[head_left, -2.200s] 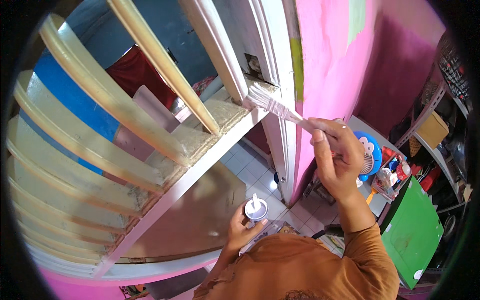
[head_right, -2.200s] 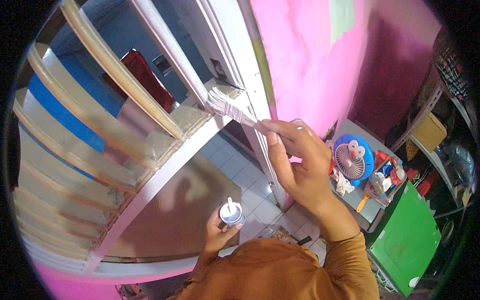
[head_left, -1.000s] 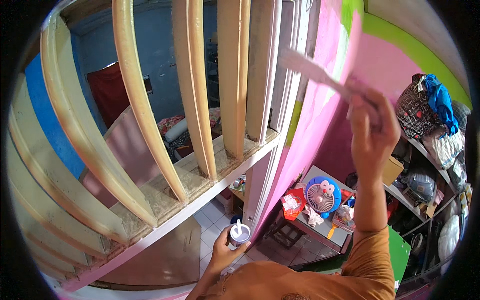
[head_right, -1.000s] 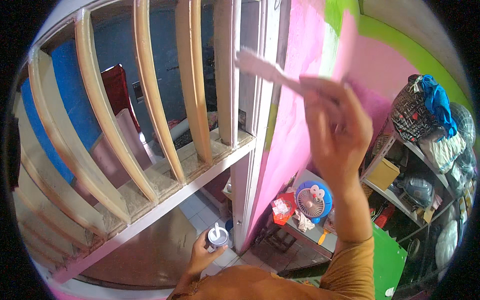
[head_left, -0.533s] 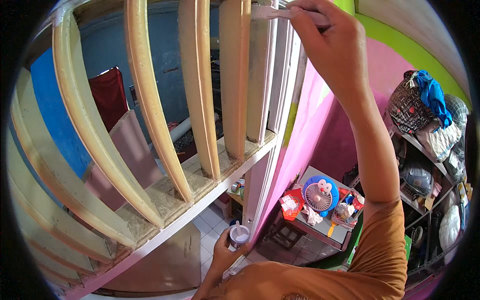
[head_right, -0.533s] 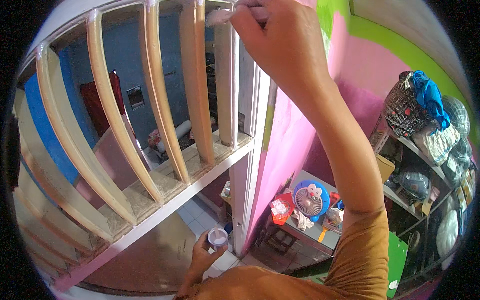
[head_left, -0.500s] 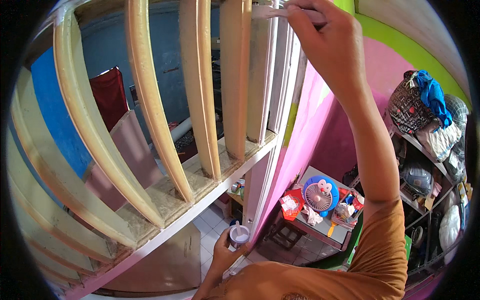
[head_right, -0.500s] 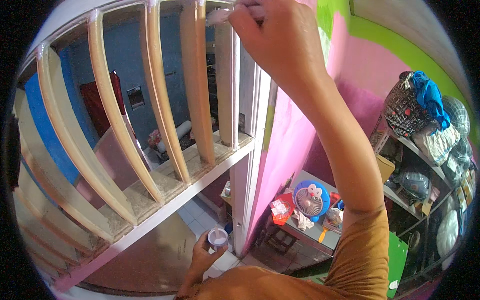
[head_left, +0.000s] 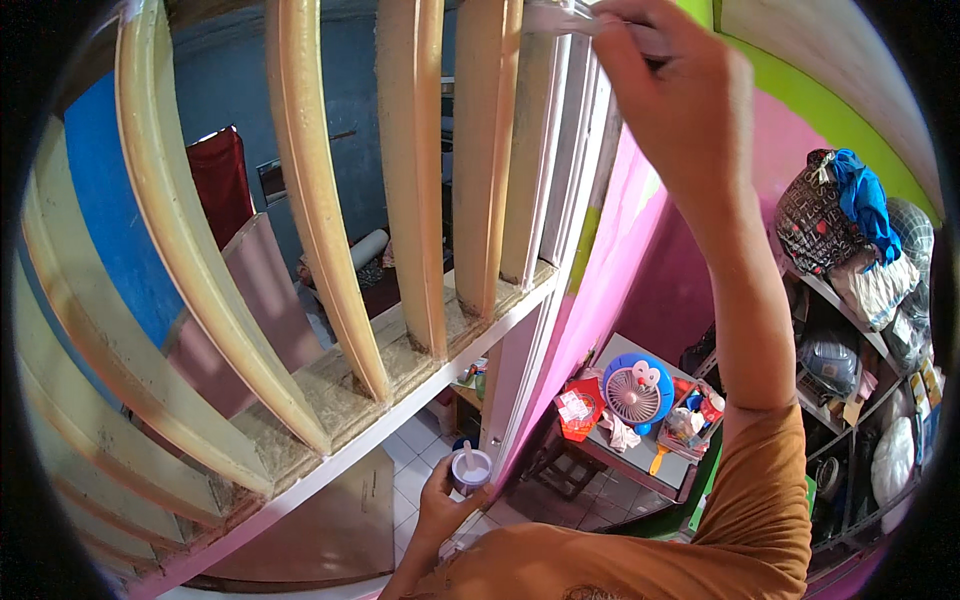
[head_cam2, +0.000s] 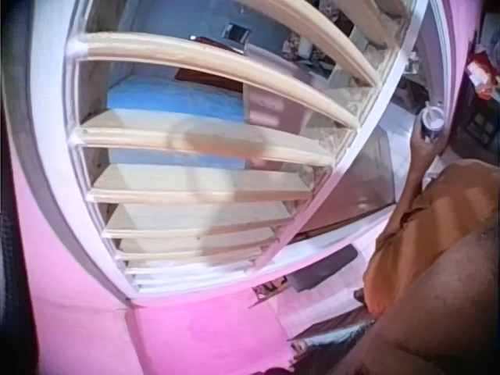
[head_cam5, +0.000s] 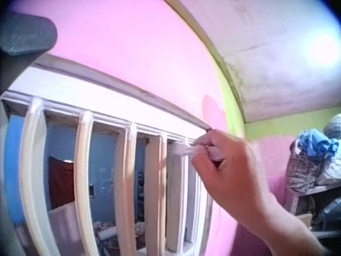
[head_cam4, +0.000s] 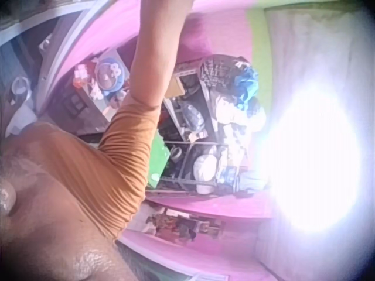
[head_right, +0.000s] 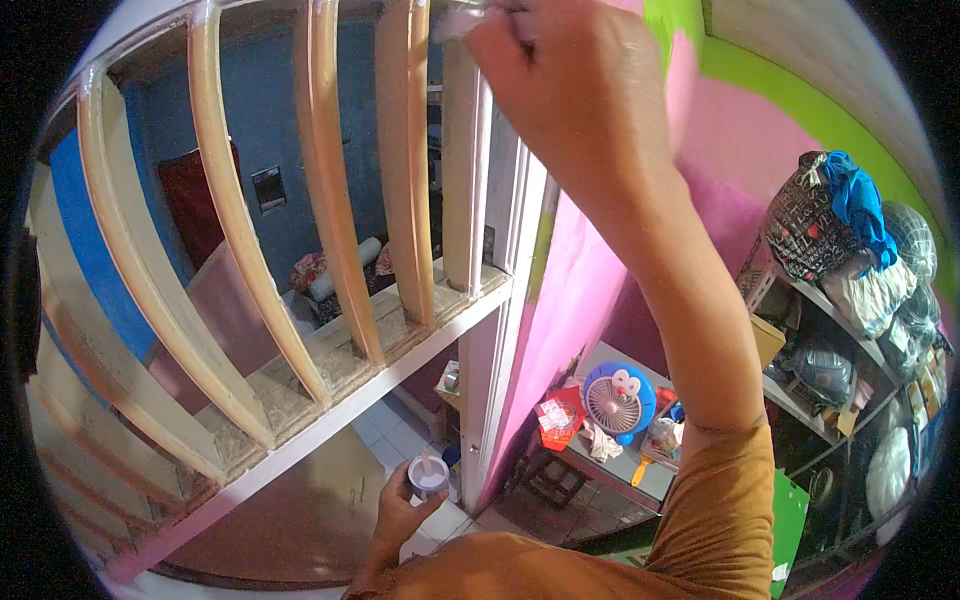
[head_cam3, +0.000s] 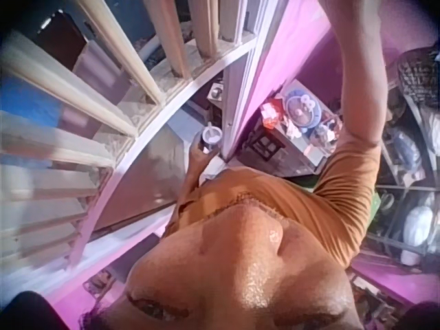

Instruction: The person paints a wooden window frame by repeatedly dipping a brush into a cup of paint and applying it onto the frame.

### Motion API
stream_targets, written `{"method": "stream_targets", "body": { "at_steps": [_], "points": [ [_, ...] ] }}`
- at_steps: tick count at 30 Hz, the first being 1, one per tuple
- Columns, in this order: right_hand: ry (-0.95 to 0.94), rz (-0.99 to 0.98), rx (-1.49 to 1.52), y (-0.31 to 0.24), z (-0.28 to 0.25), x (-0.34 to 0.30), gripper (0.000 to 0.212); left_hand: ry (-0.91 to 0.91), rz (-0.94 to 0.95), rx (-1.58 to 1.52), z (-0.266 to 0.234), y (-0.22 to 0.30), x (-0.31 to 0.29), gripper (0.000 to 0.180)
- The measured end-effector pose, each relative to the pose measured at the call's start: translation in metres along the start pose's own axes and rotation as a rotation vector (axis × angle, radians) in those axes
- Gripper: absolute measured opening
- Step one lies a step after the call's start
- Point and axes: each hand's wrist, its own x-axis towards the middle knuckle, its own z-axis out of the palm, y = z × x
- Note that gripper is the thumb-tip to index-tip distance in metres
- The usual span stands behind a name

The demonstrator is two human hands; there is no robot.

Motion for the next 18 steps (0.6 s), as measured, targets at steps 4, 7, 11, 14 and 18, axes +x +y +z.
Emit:
{"method": "stream_targets", "body": {
  "at_steps": [4, 7, 11, 14, 18],
  "points": [
    [-0.04, -0.105, -0.078, 0.021, 0.013, 0.008, 0.018, -0.023, 0.033, 0.005, 0.002, -0.006, 0.003, 0.065],
    [0.054, -0.143, -0.227, 0.01, 0.012, 0.003, 0.017, -0.008, 0.031, 0.02, 0.002, 0.002, 0.001, 0.065],
    [-0.036, 0.051, -0.152, -0.004, -0.016, 0.006, 0.013, 0.013, 0.055, 0.027, -0.002, -0.007, -0.002, 0.068],
    [-0.043, 0.023, 0.028, -0.003, -0.007, 0.004, 0.014, 0.004, 0.033, -0.016, -0.001, -0.008, -0.001, 0.067],
    [-0.05, -0.127, -0.006, 0.021, 0.006, 0.013, 0.019, -0.013, 0.008, 0.003, 0.001, -0.005, -0.002, 0.071]
  ]
}}
